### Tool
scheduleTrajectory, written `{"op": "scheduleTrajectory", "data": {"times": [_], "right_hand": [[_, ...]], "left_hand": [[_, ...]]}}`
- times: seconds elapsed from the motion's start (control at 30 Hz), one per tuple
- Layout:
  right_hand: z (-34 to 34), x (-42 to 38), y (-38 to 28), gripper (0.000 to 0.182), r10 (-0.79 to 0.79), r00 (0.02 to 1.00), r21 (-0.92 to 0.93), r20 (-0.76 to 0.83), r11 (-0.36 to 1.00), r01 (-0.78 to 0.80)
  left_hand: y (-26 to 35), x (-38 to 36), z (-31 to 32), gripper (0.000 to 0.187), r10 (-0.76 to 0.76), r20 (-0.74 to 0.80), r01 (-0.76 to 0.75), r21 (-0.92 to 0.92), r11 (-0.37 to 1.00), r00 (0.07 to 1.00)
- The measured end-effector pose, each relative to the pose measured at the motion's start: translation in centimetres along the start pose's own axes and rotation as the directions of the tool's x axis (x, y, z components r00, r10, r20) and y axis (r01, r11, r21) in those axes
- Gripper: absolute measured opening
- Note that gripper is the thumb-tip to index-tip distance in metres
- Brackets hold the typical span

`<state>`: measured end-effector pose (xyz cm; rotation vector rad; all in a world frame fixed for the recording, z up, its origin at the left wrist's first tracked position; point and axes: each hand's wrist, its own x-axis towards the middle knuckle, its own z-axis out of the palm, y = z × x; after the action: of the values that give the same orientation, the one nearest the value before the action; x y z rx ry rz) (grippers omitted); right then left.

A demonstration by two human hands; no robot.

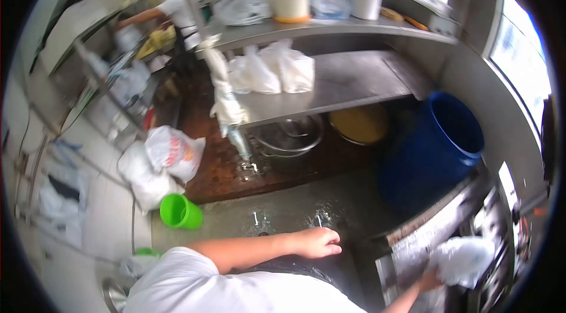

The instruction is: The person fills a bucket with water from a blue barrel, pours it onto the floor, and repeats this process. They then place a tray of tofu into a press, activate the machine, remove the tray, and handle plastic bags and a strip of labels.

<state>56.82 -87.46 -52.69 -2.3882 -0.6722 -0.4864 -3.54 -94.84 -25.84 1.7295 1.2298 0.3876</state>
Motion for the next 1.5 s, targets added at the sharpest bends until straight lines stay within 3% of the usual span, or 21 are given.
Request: {"op": "scheduleTrajectory", "data": {"times": [0.03, 0.07, 0.2, 0.23, 0.4, 0.57, 0.6, 0.63, 0.7, 0.77, 0.83, 0.9, 0.97, 1.0, 1.07, 1.1, 1.17, 1.27, 1.5], "right_hand": [[-8.3, -1.5, -7.2, 0.048, 0.018, 0.992, -0.228, 0.125, 0.974, 0.011], [-9.1, -1.7, -7.9, 0.048, 0.065, 0.994, -0.270, 0.087, 0.962, -0.039], [-11.6, -3.6, -10.4, 0.047, 0.148, 0.974, -0.156, -0.169, 0.972, -0.174], [-12.2, -4.4, -11.5, 0.047, 0.134, 0.977, -0.142, -0.164, 0.977, -0.158], [-15.9, -10.4, -17.3, 0.052, -0.024, 0.992, 0.175, -0.126, 0.983, 0.046], [-19.0, -18.6, -23.6, 0.057, -0.188, 0.975, 0.482, -0.119, 0.848, 0.222], [-18.2, -21.1, -24.8, 0.057, -0.312, 0.949, 0.540, 0.045, 0.807, 0.239], [-17.3, -23.8, -25.7, 0.056, -0.434, 0.879, 0.596, 0.198, 0.765, 0.244], [-15.7, -29.9, -27.4, 0.055, -0.641, 0.624, 0.691, 0.447, 0.691, 0.215], [-9.7, -37.7, -30.2, 0.039, -0.595, 0.295, 0.663, 0.747, 0.699, -0.268], [-14.4, -44.9, -35.3, 0.042, -0.741, 0.028, 0.741, 0.671, 0.669, -0.054], [-18.6, -50.7, -39.4, 0.037, -0.854, -0.194, 0.860, 0.483, 0.421, 0.288], [-25.4, -55.5, -43.6, 0.037, -0.785, -0.408, 0.877, 0.466, 0.351, 0.328], [-27.5, -57.6, -45.2, 0.037, -0.780, -0.419, 0.878, 0.465, 0.348, 0.328], [-30.3, -61.2, -47.4, 0.040, -0.674, -0.631, 0.919, 0.384, 0.215, 0.330], [-30.6, -62.8, -48.0, 0.040, -0.666, -0.641, 0.921, 0.381, 0.212, 0.326], [-30.3, -66.3, -49.1, 0.040, -0.632, -0.712, 0.948, 0.307, 0.133, 0.291], [-29.8, -70.7, -51.6, 0.039, -0.544, -0.793, 0.950, 0.274, 0.023, 0.313], [-29.8, -81.1, -60.4, 0.036, -0.480, -0.872, 0.986, 0.098, -0.070, 0.149]], "left_hand": [[-0.1, -0.6, -0.4, 0.049, -0.006, 0.011, 0.006, 0.002, 1.000, 1.000], [-0.9, -0.9, -0.2, 0.048, -0.012, -0.001, 0.012, 0.011, 1.000, 1.000], [-3.1, -3.6, -0.6, 0.046, -0.027, -0.076, 0.026, -0.003, 1.000, 0.997], [-3.3, -4.5, -1.0, 0.046, -0.022, -0.102, 0.020, -0.017, 1.000, 0.995], [-6.6, -8.3, -3.4, 0.048, -0.064, -0.145, 0.053, -0.078, 0.996, 0.987], [-9.6, -14.3, -7.9, 0.049, -0.030, -0.241, 0.015, -0.061, 0.998, 0.970], [-10.3, -15.9, -9.0, 0.050, -0.032, -0.266, 0.013, -0.075, 0.997, 0.963], [-11.2, -17.6, -9.9, 0.050, -0.035, -0.288, 0.010, -0.089, 0.996, 0.957], [-14.3, -20.9, -11.0, 0.050, -0.010, -0.394, -0.026, -0.086, 0.996, 0.919], [-16.5, -24.9, -12.6, 0.048, -0.082, -0.461, 0.041, -0.097, 0.994, 0.883], [-18.7, -29.2, -13.8, 0.048, -0.123, -0.477, 0.084, -0.104, 0.991, 0.870], [-21.7, -33.2, -13.8, 0.049, -0.218, -0.568, 0.125, -0.198, 0.972, 0.794], [-23.5, -37.3, -13.9, 0.050, -0.291, -0.580, 0.193, -0.226, 0.955, 0.761], [-25.1, -38.9, -13.4, 0.050, -0.340, -0.625, 0.217, -0.267, 0.939, 0.703], [-26.9, -42.3, -12.8, 0.050, -0.427, -0.677, 0.243, -0.354, 0.903, 0.599], [-27.4, -43.9, -12.5, 0.050, -0.438, -0.677, 0.249, -0.363, 0.898, 0.591], [-28.2, -46.4, -12.0, 0.049, -0.513, -0.710, 0.159, -0.505, 0.848, 0.483], [-29.0, -49.1, -12.0, 0.045, -0.617, -0.692, 0.202, -0.589, 0.782, 0.375], [-32.1, -52.5, -15.8, 0.040, -0.672, -0.696, 0.185, -0.647, 0.740, 0.254]]}}
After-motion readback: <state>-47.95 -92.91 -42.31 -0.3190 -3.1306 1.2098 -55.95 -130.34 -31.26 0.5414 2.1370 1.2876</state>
